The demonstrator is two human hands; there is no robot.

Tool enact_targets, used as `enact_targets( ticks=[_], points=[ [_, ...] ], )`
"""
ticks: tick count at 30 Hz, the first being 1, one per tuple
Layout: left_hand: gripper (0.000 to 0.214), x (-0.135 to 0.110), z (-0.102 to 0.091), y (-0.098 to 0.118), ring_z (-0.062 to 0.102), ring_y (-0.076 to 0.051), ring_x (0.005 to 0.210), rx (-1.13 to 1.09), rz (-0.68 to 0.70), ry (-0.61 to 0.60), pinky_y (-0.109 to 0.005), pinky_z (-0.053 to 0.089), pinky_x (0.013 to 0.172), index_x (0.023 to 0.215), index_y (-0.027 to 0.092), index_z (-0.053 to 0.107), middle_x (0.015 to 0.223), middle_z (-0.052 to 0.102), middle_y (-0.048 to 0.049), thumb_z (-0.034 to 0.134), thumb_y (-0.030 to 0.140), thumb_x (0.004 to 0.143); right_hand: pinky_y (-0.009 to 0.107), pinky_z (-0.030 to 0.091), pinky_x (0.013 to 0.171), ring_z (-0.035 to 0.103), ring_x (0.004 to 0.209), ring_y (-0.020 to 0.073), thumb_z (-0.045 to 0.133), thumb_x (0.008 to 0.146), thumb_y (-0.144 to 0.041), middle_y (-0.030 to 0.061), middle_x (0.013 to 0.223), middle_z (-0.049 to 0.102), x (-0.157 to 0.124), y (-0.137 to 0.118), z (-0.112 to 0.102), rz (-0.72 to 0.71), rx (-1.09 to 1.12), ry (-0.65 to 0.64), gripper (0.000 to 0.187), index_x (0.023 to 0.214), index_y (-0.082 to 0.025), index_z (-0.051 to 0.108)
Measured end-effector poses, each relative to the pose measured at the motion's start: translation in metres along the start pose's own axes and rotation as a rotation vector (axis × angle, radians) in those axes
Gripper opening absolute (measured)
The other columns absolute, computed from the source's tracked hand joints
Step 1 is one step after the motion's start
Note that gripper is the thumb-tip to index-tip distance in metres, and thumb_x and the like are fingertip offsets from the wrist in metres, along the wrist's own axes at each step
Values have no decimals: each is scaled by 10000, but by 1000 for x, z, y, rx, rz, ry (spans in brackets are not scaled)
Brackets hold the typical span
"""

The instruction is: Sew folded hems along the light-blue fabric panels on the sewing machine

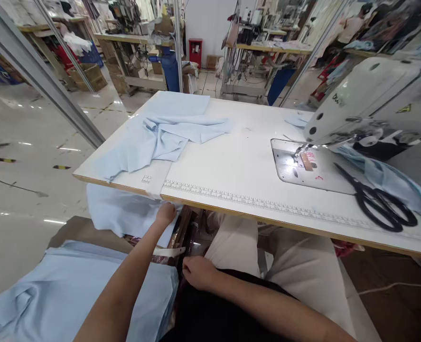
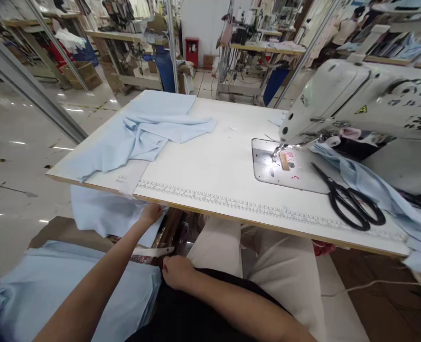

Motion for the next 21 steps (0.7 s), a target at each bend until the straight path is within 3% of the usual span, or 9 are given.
enact_targets(
  ticks=[8,14,18,21],
  points=[
    [295,-1,-7,-19,607,-215,962,-167,-90,-32,-399,529,817,1130,148,579,1130,597,-73,563,349,914,398,496,830,618,911,192,546,927,-309,48,961,647,4,8,-4,12,126,-3,197,992,-139,623],
    [298,-14,-12,-34,615,-212,929,-382,-142,36,-381,538,781,1114,133,585,1100,607,-66,574,346,907,434,455,883,598,934,204,599,889,-277,39,936,637,7,14,6,28,328,-13,148,939,-140,627],
    [272,-39,-16,-30,617,-197,906,-539,-31,88,-380,529,785,1064,129,595,1045,620,-60,564,353,913,416,468,866,600,906,190,611,888,-298,33,926,631,20,18,10,72,591,-19,163,916,-138,623],
    [238,-77,-16,-19,611,-176,857,-658,129,78,-368,509,793,906,130,613,923,632,-41,572,364,899,351,512,754,612,806,158,527,941,-370,35,917,626,44,23,4,128,886,-29,251,980,-134,602]
  ],
)
Point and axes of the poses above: each hand's wrist, its own x-axis towards the middle knuckle, its own z-axis out of the palm, y = z × x, the point moved 4 cm from there along x, towards the middle knuckle
